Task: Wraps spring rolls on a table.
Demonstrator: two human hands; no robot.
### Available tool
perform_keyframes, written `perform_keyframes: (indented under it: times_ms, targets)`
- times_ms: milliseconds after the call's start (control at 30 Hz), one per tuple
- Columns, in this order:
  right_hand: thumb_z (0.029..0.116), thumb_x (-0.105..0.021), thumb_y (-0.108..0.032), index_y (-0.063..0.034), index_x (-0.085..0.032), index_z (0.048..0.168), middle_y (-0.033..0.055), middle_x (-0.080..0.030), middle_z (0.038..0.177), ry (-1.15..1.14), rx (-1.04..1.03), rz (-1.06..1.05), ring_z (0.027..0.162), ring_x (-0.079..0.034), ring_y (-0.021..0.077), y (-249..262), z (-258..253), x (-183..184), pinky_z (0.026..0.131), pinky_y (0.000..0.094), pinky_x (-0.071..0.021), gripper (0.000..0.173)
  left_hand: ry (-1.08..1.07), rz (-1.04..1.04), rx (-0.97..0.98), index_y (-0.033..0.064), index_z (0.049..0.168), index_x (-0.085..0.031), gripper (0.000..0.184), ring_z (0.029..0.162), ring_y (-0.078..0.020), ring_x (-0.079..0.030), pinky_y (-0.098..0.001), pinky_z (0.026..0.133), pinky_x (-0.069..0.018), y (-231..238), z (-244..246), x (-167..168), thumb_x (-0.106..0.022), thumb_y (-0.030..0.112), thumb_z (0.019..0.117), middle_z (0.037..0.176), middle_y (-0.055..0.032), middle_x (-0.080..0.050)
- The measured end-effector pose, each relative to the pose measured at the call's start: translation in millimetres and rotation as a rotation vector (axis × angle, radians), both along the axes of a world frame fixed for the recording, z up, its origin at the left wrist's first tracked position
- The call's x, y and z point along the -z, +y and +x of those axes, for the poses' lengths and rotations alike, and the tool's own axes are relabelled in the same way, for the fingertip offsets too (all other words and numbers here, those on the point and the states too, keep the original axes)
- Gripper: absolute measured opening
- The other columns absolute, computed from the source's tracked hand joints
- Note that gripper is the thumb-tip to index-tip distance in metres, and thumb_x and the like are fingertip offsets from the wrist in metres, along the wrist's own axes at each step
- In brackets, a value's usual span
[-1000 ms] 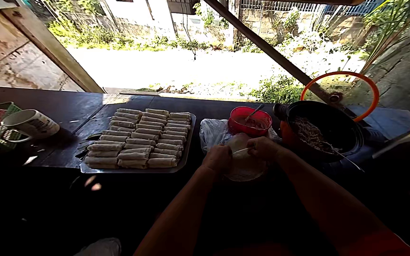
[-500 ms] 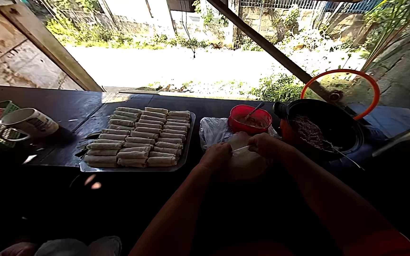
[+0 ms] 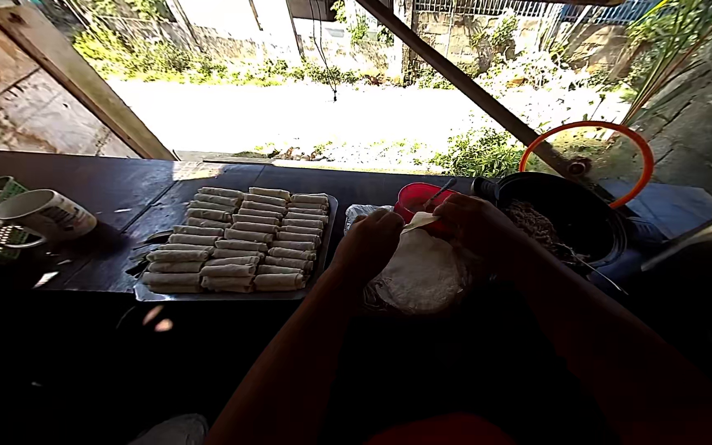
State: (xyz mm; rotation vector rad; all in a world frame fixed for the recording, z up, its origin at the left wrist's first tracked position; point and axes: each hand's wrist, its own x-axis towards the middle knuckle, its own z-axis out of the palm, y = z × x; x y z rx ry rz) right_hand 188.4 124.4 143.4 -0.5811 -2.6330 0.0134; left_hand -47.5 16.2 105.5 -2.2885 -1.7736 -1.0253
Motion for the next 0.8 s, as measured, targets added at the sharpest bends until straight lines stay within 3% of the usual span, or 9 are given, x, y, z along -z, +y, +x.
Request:
perform_keyframes:
  times_ms: [67,133,267,467,567,700,800]
  targets:
    - [0.1023,-0.059,-0.014,-0.0122,-0.074,0.111,0.0058,-0.070,0.108,0.003,-0.034,0.123,0.103,-0.068,0.0212,-5.2,10.4,28.0,0.093,0.0405,-0.0566,0.017,0.145,0.086,0.017,0.0143,0.103,-0.074,0.017,0.098,-0.0171,-0.070,-0.0428,0.090,-0.0550,-7.4,4.4,24.4,-0.057,0.018,0.1015,0.104,-0.0015,-0.072]
    - [0.1034,-0.053,-0.011,-0.0124,-0.073,0.112,0.0075,-0.073,0.109,-0.035,-0.063,0.170,0.105,-0.070,0.0236,-12.3,25.2,75.8,0.095,0.0436,-0.0560,0.022,0.227,0.032,0.040,0.0167,0.103,-0.074,0.021,0.095,-0.0176,-0.071,-0.0435,0.088,-0.0549,-18.4,12.0,64.6,-0.053,0.019,0.1028,0.102,-0.0016,-0.073]
    - [0.1030,-0.053,-0.009,-0.0146,-0.072,0.117,0.0075,-0.074,0.111,-0.114,-0.088,0.167,0.107,-0.070,0.0256,-29.6,46.7,139.9,0.094,0.0449,-0.0567,0.024,0.225,-0.041,0.033,0.0193,0.106,-0.075,0.022,0.107,-0.0218,-0.071,-0.0464,0.092,-0.0559,-40.0,26.2,114.1,-0.054,0.018,0.1014,0.108,-0.0016,-0.075]
    - [0.0977,-0.055,-0.010,-0.0152,-0.072,0.120,0.0061,-0.073,0.114,-0.186,-0.153,0.126,0.110,-0.069,0.0249,-29.0,51.0,131.1,0.097,0.0435,-0.0551,0.028,0.141,-0.107,0.059,0.0229,0.117,-0.074,0.028,0.114,-0.0155,-0.068,-0.0435,0.097,-0.0517,-52.1,19.6,108.6,-0.052,0.025,0.1003,0.119,0.0020,-0.073]
    - [0.0966,-0.054,-0.015,-0.0153,-0.071,0.125,0.0061,-0.073,0.116,-0.211,-0.181,0.100,0.112,-0.068,0.0247,-27.8,54.2,127.0,0.099,0.0429,-0.0541,0.033,-0.009,-0.141,0.072,0.0217,0.124,-0.072,0.032,0.117,-0.0144,-0.067,-0.0464,0.102,-0.0506,-53.2,11.7,101.7,-0.052,0.019,0.0979,0.125,0.0010,-0.072]
    - [0.1046,-0.050,-0.031,-0.0179,-0.073,0.125,0.0045,-0.073,0.119,-0.190,-0.171,0.012,0.117,-0.066,0.0223,-30.0,56.1,125.4,0.103,0.0416,-0.0519,0.033,-0.113,-0.229,0.055,0.0214,0.128,-0.070,0.035,0.114,-0.0113,-0.067,-0.0473,0.104,-0.0491,-47.3,5.9,98.7,-0.051,0.018,0.0994,0.121,0.0044,-0.073]
    - [0.1038,-0.052,-0.032,-0.0195,-0.075,0.120,0.0027,-0.074,0.116,-0.145,-0.142,-0.071,0.117,-0.066,0.0204,-29.9,55.0,125.0,0.104,0.0408,-0.0517,0.031,-0.062,-0.278,0.100,0.0234,0.131,-0.067,0.034,0.112,-0.0108,-0.067,-0.0476,0.104,-0.0483,-43.6,6.6,97.5,-0.054,0.025,0.0994,0.118,0.0072,-0.073]
